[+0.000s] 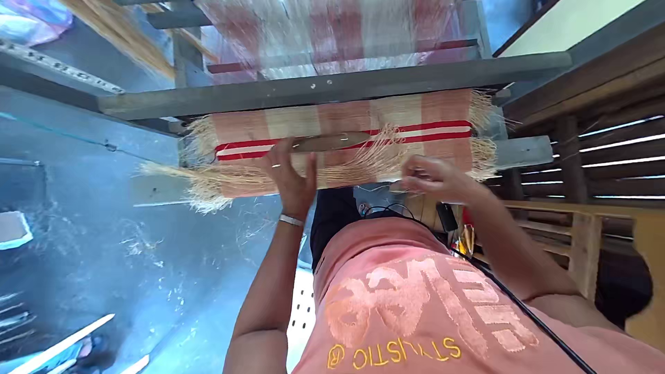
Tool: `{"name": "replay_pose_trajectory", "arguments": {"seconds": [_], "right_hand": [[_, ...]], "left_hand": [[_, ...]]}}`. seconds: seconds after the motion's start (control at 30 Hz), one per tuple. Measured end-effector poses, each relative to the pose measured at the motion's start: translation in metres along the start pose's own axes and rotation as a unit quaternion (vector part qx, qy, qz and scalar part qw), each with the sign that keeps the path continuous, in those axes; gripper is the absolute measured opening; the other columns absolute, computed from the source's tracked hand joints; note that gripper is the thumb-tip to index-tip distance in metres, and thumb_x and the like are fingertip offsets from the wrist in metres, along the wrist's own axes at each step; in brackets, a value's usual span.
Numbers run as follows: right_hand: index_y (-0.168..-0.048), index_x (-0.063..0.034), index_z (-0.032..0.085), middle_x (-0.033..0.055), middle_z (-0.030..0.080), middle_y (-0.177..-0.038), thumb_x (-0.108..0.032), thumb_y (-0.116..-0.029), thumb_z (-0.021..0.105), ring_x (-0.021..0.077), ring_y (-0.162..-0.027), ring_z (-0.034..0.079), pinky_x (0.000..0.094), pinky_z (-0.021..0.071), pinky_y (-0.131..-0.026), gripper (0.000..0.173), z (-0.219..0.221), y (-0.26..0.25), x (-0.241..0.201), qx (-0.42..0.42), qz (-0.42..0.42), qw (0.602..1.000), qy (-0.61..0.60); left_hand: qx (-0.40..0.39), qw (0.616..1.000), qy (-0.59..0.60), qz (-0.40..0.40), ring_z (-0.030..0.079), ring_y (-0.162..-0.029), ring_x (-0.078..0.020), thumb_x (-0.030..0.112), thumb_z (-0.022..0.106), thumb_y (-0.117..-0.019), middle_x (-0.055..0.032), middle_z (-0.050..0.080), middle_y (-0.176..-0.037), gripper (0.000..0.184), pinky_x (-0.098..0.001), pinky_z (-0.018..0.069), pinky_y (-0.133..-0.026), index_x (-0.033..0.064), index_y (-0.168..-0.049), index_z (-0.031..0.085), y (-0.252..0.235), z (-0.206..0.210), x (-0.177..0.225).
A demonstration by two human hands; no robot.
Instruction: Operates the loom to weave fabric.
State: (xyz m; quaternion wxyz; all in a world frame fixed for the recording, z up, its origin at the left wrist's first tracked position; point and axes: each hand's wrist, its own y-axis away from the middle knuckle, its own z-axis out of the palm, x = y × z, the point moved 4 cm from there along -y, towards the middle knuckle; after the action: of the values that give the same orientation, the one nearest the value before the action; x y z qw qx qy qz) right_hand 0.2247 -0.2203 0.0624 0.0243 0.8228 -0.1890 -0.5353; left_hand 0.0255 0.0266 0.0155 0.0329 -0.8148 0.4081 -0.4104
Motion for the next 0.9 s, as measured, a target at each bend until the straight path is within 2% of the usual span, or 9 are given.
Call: {"name": "replay_pose_trajectory", "arguments": {"seconds": [0.07, 0.17, 0.23, 0.33, 0.37, 0.43, 0.53, 0.77, 0.9], "right_hand": [[-0.111, -0.0001, 0.064, 0.009, 0.069, -0.092, -0.017, -0.1027, 0.059, 0.0153, -0.078, 0.068, 0.0358, 0.0608, -0.073, 0.019, 0.035, -0.04, -0.015, 0.036, -0.078, 0.996, -0.035], [-0.112, -0.0013, 0.062, 0.0073, 0.068, -0.089, -0.016, -0.1038, 0.059, 0.013, -0.073, 0.067, 0.0316, 0.0604, -0.067, 0.017, 0.066, -0.082, -0.031, 0.076, -0.12, 0.984, -0.109], [-0.111, -0.0035, 0.063, 0.0062, 0.066, -0.085, -0.017, -0.1036, 0.06, 0.0125, -0.068, 0.063, 0.0303, 0.0561, -0.062, 0.015, 0.073, -0.097, -0.033, 0.094, -0.115, 0.983, -0.11], [-0.11, -0.0036, 0.063, 0.0069, 0.067, -0.085, -0.02, -0.1033, 0.061, 0.0132, -0.069, 0.064, 0.0307, 0.0561, -0.064, 0.017, 0.082, -0.112, -0.029, 0.078, -0.103, 0.986, -0.108], [-0.112, -0.0024, 0.063, 0.0083, 0.068, -0.09, -0.02, -0.1032, 0.061, 0.0144, -0.076, 0.066, 0.0325, 0.0578, -0.071, 0.02, 0.084, -0.12, -0.025, 0.078, -0.107, 0.987, -0.086], [-0.126, -0.0021, 0.062, 0.0135, 0.068, -0.117, -0.023, -0.1022, 0.062, 0.0227, -0.108, 0.067, 0.0416, 0.0566, -0.096, 0.032, 0.085, -0.136, -0.018, 0.094, -0.117, 0.987, 0.05], [-0.148, -0.0068, 0.051, 0.0168, 0.054, -0.149, -0.034, -0.0988, 0.066, 0.0356, -0.142, 0.047, 0.0588, 0.0329, -0.119, 0.058, 0.086, -0.167, 0.005, 0.097, -0.105, 0.954, 0.264], [-0.155, -0.014, 0.044, 0.0109, 0.046, -0.159, -0.028, -0.1035, 0.059, 0.0329, -0.148, 0.041, 0.0641, 0.0274, -0.12, 0.056, 0.094, -0.185, 0.026, 0.065, -0.05, 0.939, 0.335], [-0.155, -0.0106, 0.043, 0.0119, 0.045, -0.159, -0.029, -0.1059, 0.055, 0.0324, -0.148, 0.041, 0.0623, 0.0279, -0.121, 0.054, 0.095, -0.185, 0.028, 0.074, -0.06, 0.933, 0.346]], "left_hand": [[-0.074, 0.98, 0.187, -0.012, 0.061, -0.123, -0.0207, 0.022, 0.046, -0.1089, -0.0138, 0.062, -0.134, 0.041, -0.0408, 0.0497, -0.107, -0.001, -0.142, 0.047, 0.015, 0.008, 0.042], [-0.127, 0.895, 0.398, -0.157, 0.07, -0.092, -0.016, 0.024, 0.043, -0.111, -0.008, 0.068, -0.115, 0.033, -0.0355, 0.0609, -0.083, 0.0081, -0.139, 0.049, 0.038, 0.026, 0.054], [-0.095, 0.881, 0.407, -0.221, 0.06, -0.072, -0.0093, 0.025, 0.051, -0.1084, -0.0012, 0.066, -0.097, 0.024, -0.0255, 0.0528, -0.064, 0.0118, -0.127, 0.06, 0.045, 0.024, 0.042], [-0.069, 0.929, 0.3, -0.206, 0.053, -0.064, -0.0048, 0.026, 0.061, -0.1038, 0.0023, 0.062, -0.083, 0.016, -0.0205, 0.0448, -0.057, 0.0117, -0.106, 0.066, 0.037, 0.008, 0.021], [-0.07, 0.952, 0.235, -0.183, 0.054, -0.063, -0.0074, 0.026, 0.062, -0.1036, -0.0007, 0.063, -0.083, 0.018, -0.0233, 0.0466, -0.057, 0.009, -0.106, 0.066, 0.03, 0.004, 0.013], [-0.076, 0.984, 0.083, -0.141, 0.062, -0.073, -0.0204, 0.025, 0.059, -0.1043, -0.013, 0.067, -0.092, 0.027, -0.0379, 0.0552, -0.068, 0.0, -0.11, 0.067, 0.009, -0.003, -0.008], [-0.077, 0.988, -0.04, -0.128, 0.067, -0.09, -0.0323, 0.019, 0.059, -0.1019, -0.0209, 0.068, -0.099, 0.027, -0.0501, 0.0546, -0.084, -0.0053, -0.107, 0.068, -0.023, 0.003, -0.048], [-0.132, 0.969, -0.077, -0.194, 0.068, -0.099, -0.0347, 0.021, 0.058, -0.1015, -0.0224, 0.069, -0.106, 0.027, -0.054, 0.0539, -0.092, -0.0045, -0.107, 0.068, -0.042, 0.019, -0.069], [-0.125, 0.968, -0.081, -0.201, 0.069, -0.102, -0.0339, 0.022, 0.058, -0.1029, -0.0229, 0.069, -0.108, 0.029, -0.0525, 0.0542, -0.095, -0.0055, -0.108, 0.067, -0.045, 0.018, -0.067]]}}
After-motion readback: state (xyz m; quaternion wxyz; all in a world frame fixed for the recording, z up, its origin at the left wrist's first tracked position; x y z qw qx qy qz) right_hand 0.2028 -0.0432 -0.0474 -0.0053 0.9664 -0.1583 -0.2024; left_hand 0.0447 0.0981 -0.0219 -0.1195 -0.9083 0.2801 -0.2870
